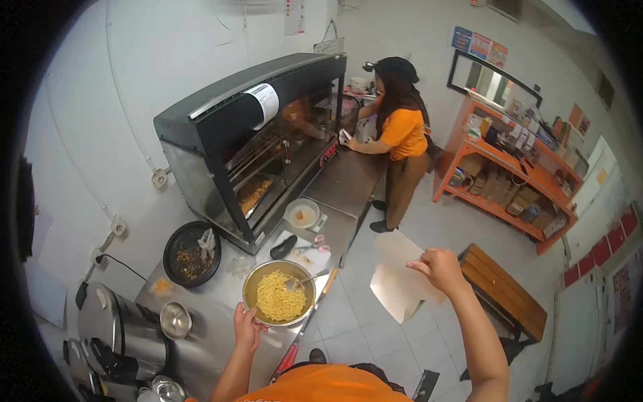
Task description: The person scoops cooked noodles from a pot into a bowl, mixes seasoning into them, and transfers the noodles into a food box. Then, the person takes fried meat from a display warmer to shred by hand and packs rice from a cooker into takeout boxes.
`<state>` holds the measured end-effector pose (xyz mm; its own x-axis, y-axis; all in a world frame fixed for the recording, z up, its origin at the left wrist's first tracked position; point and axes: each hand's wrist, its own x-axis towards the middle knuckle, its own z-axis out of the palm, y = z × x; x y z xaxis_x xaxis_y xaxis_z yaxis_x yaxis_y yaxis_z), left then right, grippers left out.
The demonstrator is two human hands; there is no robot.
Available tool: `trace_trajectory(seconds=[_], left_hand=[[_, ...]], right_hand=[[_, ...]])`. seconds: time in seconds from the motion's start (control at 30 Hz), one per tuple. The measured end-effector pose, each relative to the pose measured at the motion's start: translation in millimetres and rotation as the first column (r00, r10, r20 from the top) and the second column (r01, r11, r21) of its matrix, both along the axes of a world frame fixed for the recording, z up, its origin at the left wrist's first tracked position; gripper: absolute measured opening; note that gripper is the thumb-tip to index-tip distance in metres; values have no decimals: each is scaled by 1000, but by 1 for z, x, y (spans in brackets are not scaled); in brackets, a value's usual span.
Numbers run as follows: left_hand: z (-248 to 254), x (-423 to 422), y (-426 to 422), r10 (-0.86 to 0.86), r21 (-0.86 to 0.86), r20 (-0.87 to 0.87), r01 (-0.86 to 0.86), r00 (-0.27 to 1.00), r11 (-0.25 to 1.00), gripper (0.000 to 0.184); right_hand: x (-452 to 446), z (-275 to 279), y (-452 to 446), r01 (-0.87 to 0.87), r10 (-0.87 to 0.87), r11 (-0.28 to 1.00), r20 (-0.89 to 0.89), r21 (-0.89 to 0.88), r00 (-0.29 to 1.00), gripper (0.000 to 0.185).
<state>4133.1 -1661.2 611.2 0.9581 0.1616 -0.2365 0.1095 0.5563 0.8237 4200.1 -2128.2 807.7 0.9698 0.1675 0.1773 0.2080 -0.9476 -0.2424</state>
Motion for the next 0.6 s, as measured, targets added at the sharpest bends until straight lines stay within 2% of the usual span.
trace_trajectory(seconds=[0.07, 0.23, 0.33, 0.4, 0.53, 0.57, 0.6], left_hand=[[-4, 35, -12, 3, -3, -12, -3, 1000, 1000, 14], [-17, 120, -49, 22, -60, -30, -24, 999, 998, 17], [-22, 170, -88, 115, -99, -80, -123, 990, 988, 16], [-34, 202, -109, 174, -90, -67, -179, 982, 980, 15], [-42, 269, -169, 326, -51, -67, -329, 943, 943, 14], [-49, 280, -187, 352, -77, -41, -354, 935, 932, 14], [-52, 296, -203, 379, -103, 1, -377, 925, 921, 13]], right_hand=[[66, -10, -1, -93, 94, 996, 83, -18, 992, 50], [250, -74, -10, -306, 308, 951, 143, -33, 941, 51], [363, -94, -14, -440, 447, 895, 122, -77, 886, 51], [450, -107, -13, -617, 636, 767, 78, -179, 768, 52], [599, -145, -7, -695, 767, 622, 100, -362, 634, 55], [630, -147, -4, -699, 761, 608, 25, -376, 648, 58], [660, -154, -2, -689, 771, 599, 64, -408, 633, 60]])
